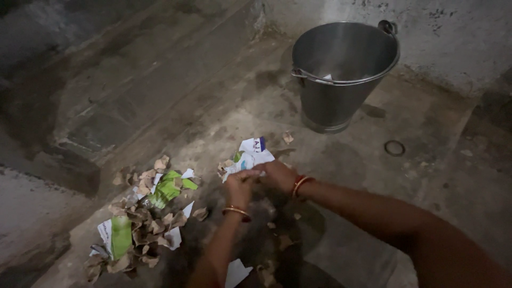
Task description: The person is cleaning a concrete floor by picking up debris, including paper and organic matter, and placing it into a metal bucket. The person uses both hands to gather the debris and repeatedly transfers it into the bucket.
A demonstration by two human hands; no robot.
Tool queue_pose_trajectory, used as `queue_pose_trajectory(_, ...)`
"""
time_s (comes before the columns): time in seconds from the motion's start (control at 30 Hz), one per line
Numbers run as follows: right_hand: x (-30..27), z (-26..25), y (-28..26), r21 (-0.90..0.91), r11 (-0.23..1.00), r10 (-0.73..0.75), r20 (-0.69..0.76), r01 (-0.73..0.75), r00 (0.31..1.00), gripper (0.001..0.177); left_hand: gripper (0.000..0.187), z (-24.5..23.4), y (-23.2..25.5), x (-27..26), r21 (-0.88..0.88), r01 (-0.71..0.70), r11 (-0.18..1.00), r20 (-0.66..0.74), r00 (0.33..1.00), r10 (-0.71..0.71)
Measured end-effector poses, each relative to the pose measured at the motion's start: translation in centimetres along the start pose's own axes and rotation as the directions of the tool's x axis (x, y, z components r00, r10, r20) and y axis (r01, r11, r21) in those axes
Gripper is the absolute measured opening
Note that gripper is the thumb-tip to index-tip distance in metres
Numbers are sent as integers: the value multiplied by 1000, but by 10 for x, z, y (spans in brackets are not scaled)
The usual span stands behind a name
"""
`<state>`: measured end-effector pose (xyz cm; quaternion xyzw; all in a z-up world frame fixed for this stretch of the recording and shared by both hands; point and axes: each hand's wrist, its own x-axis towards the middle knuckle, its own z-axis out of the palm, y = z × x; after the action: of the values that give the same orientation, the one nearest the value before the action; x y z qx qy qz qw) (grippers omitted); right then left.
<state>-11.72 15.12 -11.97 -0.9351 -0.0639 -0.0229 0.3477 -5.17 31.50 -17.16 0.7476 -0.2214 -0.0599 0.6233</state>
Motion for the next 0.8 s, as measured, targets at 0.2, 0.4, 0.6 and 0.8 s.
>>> queue_pose_trajectory(0.2,7,-59,-5,322,946,71,-308,34,949,40,25,19,50,49,288,-16,958,-63,997,35)
queue_pose_trajectory(0.4,10,-148,1,-83,982,-188,-568,172,801,40,20,73,115,124,267,-252,930,-108,951,288)
queue_pose_trajectory(0.6,-7,-211,10,-90,981,-188,-640,171,745,32,24,126,153,179,337,-218,916,-38,969,244)
queue_pose_trajectory(0.8,8,-240,74,-187,979,-123,-858,-79,498,35,35,214,167,230,-359,-144,922,26,986,164)
